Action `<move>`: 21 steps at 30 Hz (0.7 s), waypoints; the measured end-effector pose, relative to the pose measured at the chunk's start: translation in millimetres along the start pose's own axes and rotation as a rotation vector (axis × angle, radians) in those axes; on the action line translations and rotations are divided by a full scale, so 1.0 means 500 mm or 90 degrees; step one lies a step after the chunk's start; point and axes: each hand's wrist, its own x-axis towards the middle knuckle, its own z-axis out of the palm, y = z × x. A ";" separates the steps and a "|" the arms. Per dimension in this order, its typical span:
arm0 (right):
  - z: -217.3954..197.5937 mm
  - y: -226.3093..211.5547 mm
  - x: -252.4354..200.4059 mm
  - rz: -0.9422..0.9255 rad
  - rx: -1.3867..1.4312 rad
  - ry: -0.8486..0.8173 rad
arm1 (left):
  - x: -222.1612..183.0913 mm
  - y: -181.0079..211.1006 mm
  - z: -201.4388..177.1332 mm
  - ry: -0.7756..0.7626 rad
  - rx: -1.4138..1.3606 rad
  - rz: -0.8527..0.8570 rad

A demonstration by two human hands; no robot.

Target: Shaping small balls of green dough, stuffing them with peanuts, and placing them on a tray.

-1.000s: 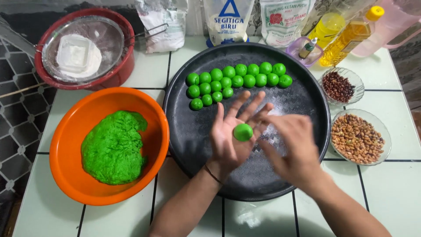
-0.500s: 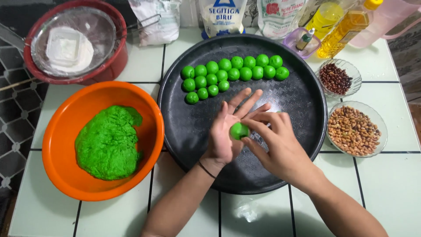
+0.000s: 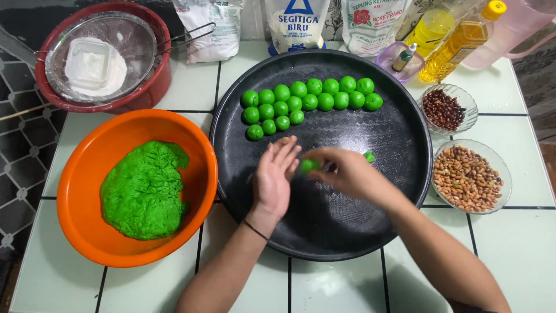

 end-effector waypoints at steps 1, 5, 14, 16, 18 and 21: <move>-0.006 0.034 0.029 -0.001 -0.051 0.006 | -0.002 0.007 -0.009 0.014 0.025 0.004; -0.003 0.175 0.155 0.033 -0.226 0.103 | -0.003 -0.011 -0.021 -0.013 0.094 -0.041; 0.054 0.298 0.251 -0.327 -0.667 0.400 | -0.055 -0.042 0.010 -0.205 0.206 -0.120; 0.053 0.273 0.242 -0.335 -0.672 0.393 | -0.053 -0.044 0.012 -0.215 0.214 -0.123; 0.051 0.259 0.233 -0.342 -0.677 0.385 | -0.050 -0.047 0.015 -0.224 0.223 -0.127; 0.050 0.248 0.225 -0.333 -0.608 0.344 | -0.045 -0.055 0.014 -0.239 0.226 -0.128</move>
